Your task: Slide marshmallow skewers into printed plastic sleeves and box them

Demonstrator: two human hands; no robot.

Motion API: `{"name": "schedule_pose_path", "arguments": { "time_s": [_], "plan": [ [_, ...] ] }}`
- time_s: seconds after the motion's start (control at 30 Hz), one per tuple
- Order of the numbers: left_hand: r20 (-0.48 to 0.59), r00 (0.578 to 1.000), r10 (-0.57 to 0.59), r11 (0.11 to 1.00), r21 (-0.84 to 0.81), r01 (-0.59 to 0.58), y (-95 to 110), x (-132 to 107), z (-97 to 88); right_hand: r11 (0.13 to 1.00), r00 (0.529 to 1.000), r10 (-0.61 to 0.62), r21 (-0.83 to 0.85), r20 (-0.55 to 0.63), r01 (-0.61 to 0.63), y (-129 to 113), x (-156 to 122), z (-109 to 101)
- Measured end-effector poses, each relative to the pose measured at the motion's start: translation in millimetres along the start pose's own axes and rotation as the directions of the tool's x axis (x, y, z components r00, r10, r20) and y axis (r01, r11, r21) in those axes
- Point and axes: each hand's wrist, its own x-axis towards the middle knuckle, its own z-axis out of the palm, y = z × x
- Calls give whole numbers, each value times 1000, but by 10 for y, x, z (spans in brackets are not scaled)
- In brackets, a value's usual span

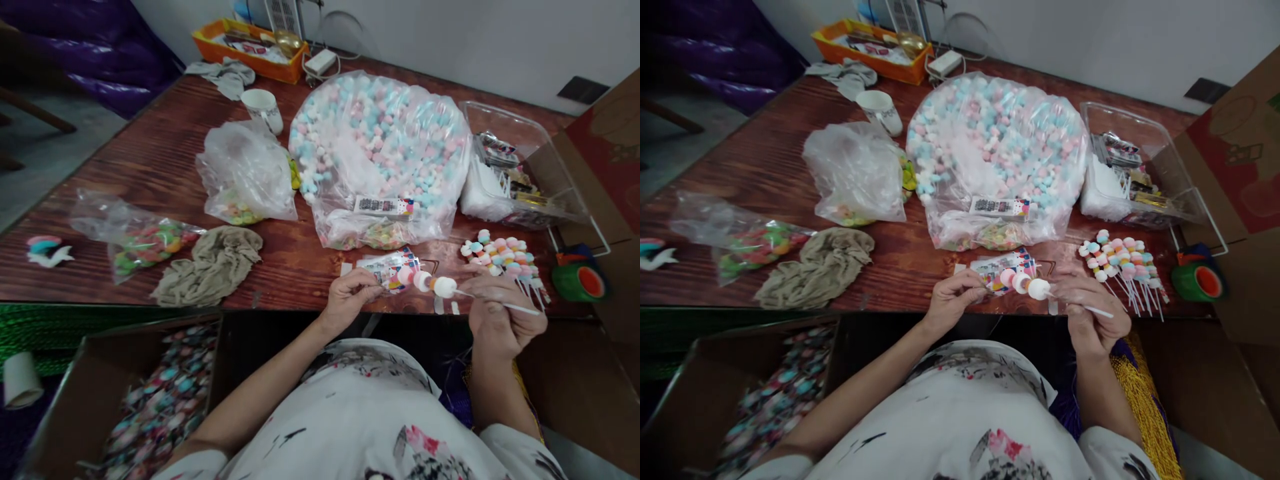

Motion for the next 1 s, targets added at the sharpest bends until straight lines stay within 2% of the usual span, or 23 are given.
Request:
{"name": "schedule_pose_path", "arguments": {
  "time_s": [0.1, 0.23, 0.33, 0.57, 0.73, 0.83, 1.0],
  "plan": [
    [-49, 994, -93, 993, -81, 89, 7, 12, 15, 995, 985, -79, 41, -153, 86, 13, 19, 34],
    [-61, 987, -148, 980, -144, 138, -27, 10, 32, 992, 958, -110, 28, -264, 121, 19, 23, 17],
    [-68, 986, -151, 977, -163, 138, -49, 5, 46, 991, 950, -105, 52, -296, 126, 9, 1, 4],
    [-54, 993, -109, 978, -185, 97, -20, -3, 39, 992, 973, -89, 64, -214, 105, 6, -101, 46],
    [-18, 998, -62, 988, -143, 59, -5, -21, 50, 992, 996, 13, 127, -91, -1, 63, -133, 17],
    [15, 999, -38, 992, -119, 39, 2, -29, 73, 991, 997, 40, 134, -72, -30, 121, -138, 43],
    [6, 997, -76, 985, -157, 76, -9, -32, 67, 975, 989, 143, 166, 28, -146, 217, -183, 140]
  ]
}}
